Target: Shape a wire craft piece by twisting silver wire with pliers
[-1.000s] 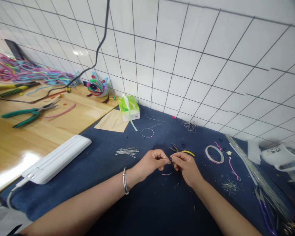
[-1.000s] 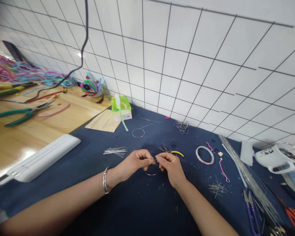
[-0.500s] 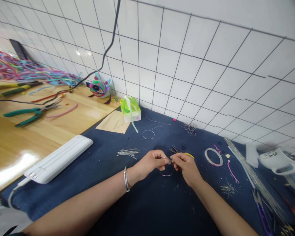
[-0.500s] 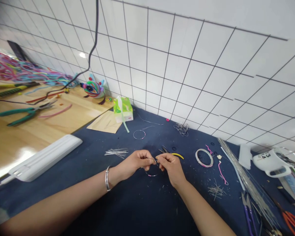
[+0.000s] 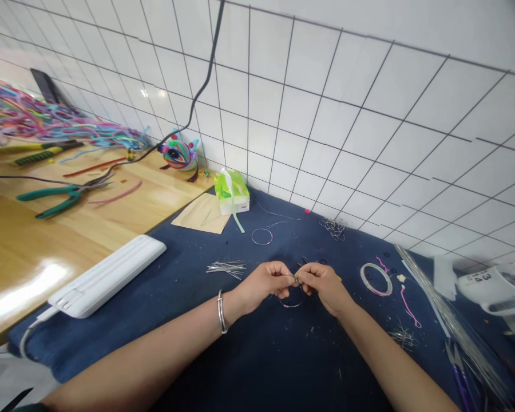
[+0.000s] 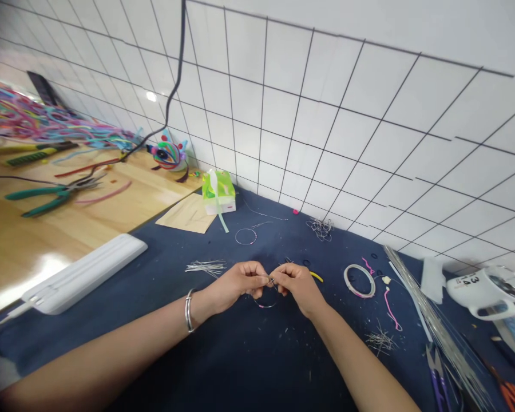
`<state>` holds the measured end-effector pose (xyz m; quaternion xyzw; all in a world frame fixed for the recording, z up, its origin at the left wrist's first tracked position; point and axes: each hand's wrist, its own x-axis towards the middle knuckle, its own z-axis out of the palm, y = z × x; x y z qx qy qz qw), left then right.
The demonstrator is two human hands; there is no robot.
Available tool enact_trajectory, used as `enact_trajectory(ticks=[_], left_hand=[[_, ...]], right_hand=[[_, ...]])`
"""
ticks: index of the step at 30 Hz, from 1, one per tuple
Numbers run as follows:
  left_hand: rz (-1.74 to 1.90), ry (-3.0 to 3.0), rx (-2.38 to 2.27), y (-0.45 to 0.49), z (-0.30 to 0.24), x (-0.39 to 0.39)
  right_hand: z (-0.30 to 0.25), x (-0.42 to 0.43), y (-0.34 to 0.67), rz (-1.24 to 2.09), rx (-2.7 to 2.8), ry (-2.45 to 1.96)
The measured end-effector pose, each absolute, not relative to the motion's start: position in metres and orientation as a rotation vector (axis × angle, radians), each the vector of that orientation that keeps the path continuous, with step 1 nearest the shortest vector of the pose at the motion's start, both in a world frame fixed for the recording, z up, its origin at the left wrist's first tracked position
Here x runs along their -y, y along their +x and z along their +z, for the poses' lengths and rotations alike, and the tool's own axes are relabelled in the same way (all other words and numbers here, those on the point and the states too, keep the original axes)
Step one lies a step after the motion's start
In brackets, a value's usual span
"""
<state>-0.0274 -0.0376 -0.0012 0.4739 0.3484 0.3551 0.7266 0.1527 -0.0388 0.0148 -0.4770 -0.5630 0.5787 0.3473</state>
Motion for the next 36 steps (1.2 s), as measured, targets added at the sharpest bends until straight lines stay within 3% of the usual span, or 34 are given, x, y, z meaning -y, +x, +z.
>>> enact_trajectory(ticks=[12,25,36], left_hand=[[0.785,1.038,-0.733,-0.0282,-0.0030,0.0361],[0.800,1.193,-0.789,-0.0283,-0.0005,0.0365],[0.708,1.104,-0.733,-0.0288,-0.0024,0.0373]], right_hand=[[0.0097,0.0362,0.1563,1.611,1.448,-1.134],[0.0057,0.0394,0.1585,1.271,1.433,-1.300],[0.0076,0.0378,0.1620,1.305,1.510,-1.317]])
